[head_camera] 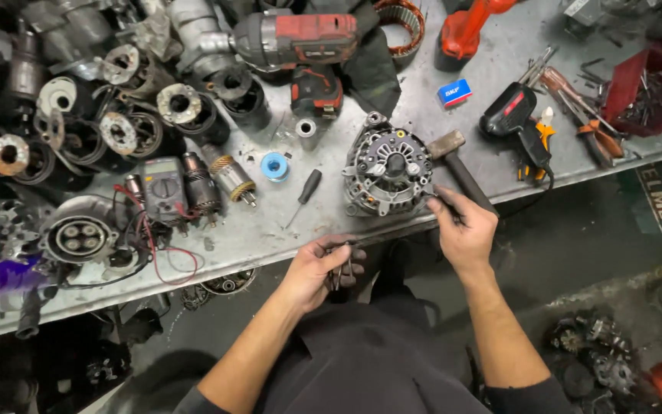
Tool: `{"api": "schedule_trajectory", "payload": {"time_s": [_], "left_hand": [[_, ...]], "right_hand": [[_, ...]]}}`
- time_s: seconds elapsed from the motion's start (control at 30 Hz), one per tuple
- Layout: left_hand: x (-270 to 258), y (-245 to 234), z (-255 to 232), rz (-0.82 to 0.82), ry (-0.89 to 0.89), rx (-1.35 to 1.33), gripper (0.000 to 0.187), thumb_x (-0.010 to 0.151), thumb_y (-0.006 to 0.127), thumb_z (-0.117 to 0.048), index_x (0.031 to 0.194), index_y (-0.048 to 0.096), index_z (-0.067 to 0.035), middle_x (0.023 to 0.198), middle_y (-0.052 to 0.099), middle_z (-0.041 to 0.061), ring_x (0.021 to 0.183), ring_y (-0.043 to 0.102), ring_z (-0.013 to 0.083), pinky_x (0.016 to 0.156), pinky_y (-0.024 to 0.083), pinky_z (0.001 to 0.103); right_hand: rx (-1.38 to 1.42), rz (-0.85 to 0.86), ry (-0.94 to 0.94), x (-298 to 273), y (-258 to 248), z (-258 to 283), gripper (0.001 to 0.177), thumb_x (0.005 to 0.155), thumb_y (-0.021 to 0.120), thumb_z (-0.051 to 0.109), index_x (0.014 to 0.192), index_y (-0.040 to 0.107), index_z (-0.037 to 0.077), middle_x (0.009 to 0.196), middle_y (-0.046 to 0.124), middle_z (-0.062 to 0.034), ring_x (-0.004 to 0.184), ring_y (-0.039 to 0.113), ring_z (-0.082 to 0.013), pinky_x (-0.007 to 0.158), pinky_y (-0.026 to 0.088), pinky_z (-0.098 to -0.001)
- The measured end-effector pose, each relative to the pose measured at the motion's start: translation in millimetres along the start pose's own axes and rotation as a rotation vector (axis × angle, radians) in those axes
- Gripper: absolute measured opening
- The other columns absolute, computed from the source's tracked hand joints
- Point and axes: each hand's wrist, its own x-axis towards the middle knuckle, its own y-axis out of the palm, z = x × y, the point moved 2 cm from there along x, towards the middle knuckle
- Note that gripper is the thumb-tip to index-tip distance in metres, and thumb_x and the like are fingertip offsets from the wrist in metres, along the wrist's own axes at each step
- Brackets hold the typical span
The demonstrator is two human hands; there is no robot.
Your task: The person works on an alternator placed on a cluttered metal workbench. They use a hammer to tap the component, then insert bolts into the housing. The person uses a red power drill to tighten the bolts and subsequently uses a long metal bar to manually tighten the fasteners further.
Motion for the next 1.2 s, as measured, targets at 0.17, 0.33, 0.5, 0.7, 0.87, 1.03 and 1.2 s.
{"api": "schedule_trajectory", "payload": {"time_s": [0.17, 0.33, 0.5, 0.7, 0.87, 1.03, 1.2], "left_hand": [[-5, -8, -3, -0.011, -0.005, 0.062, 0.030, 0.097, 0.068, -0.017, 0.124, 0.065, -0.005, 0.101, 0.074, 0.012, 0.077, 0.070, 0.0191, 0.058, 0.054, 0.029], [-1, -19, 0, -0.048, 0.009, 0.025, 0.022, 0.099, 0.064, -0.017, 0.118, 0.066, -0.006, 0.091, 0.069, 0.006, 0.068, 0.062, 0.0129, 0.055, 0.048, 0.025], [17, -35, 9, -0.002, -0.018, -0.015, 0.015, 0.100, 0.062, -0.016, 0.112, 0.065, -0.008, 0.072, 0.052, -0.004, 0.051, 0.039, 0.0043, 0.044, 0.031, 0.021], [29, -7, -17, -0.250, 0.362, 0.796, 0.044, 0.089, 0.081, -0.027, 0.122, 0.067, -0.002, 0.082, 0.063, 0.005, 0.066, 0.051, 0.0129, 0.058, 0.044, 0.028], [42, 27, -36, -0.298, 0.567, 1.060, 0.085, 0.068, 0.094, -0.037, 0.134, 0.052, -0.004, 0.106, 0.070, 0.018, 0.096, 0.067, 0.0300, 0.083, 0.054, 0.040], [62, 29, -50, -0.358, 0.476, 1.227, 0.119, 0.057, 0.095, -0.046, 0.150, 0.034, -0.005, 0.120, 0.069, 0.026, 0.110, 0.067, 0.0411, 0.094, 0.053, 0.046], [82, 9, -60, -0.309, 0.349, 1.396, 0.118, 0.060, 0.090, -0.049, 0.158, 0.035, -0.010, 0.111, 0.073, 0.024, 0.106, 0.070, 0.0408, 0.094, 0.055, 0.046]], "right_hand": [[-0.120, -0.146, -0.142, -6, 14, 2, 0.019, 0.096, 0.079, 0.003, 0.113, 0.073, -0.005, 0.099, 0.077, -0.0139, 0.083, 0.069, -0.0137, 0.072, 0.054, -0.0263], [-0.207, -0.193, -0.272, -6, 15, 4, 0.016, 0.098, 0.077, 0.000, 0.112, 0.073, -0.005, 0.102, 0.076, -0.0167, 0.086, 0.072, -0.0224, 0.075, 0.056, -0.0295], [-0.441, -0.042, -0.492, -9, 14, 5, 0.021, 0.091, 0.075, -0.003, 0.112, 0.074, 0.000, 0.107, 0.073, -0.0153, 0.096, 0.072, -0.0316, 0.088, 0.058, -0.0380], [-0.384, -0.029, -0.345, -7, -6, 15, 0.030, 0.095, 0.069, 0.000, 0.125, 0.070, 0.000, 0.125, 0.067, -0.0186, 0.112, 0.068, -0.0337, 0.098, 0.056, -0.0393], [-0.362, 0.014, -0.297, -2, -3, -15, 0.037, 0.095, 0.072, 0.008, 0.130, 0.067, -0.005, 0.128, 0.067, -0.0220, 0.115, 0.067, -0.0369, 0.100, 0.053, -0.0409], [-0.304, 0.069, -0.099, -7, 8, -28, 0.036, 0.093, 0.077, 0.017, 0.121, 0.069, -0.004, 0.113, 0.072, -0.0200, 0.100, 0.072, -0.0335, 0.086, 0.055, -0.0386], [-0.321, 0.105, -0.135, -17, 9, -37, 0.029, 0.093, 0.081, 0.020, 0.110, 0.073, -0.002, 0.104, 0.075, -0.0175, 0.096, 0.074, -0.0304, 0.086, 0.057, -0.0393]]}}
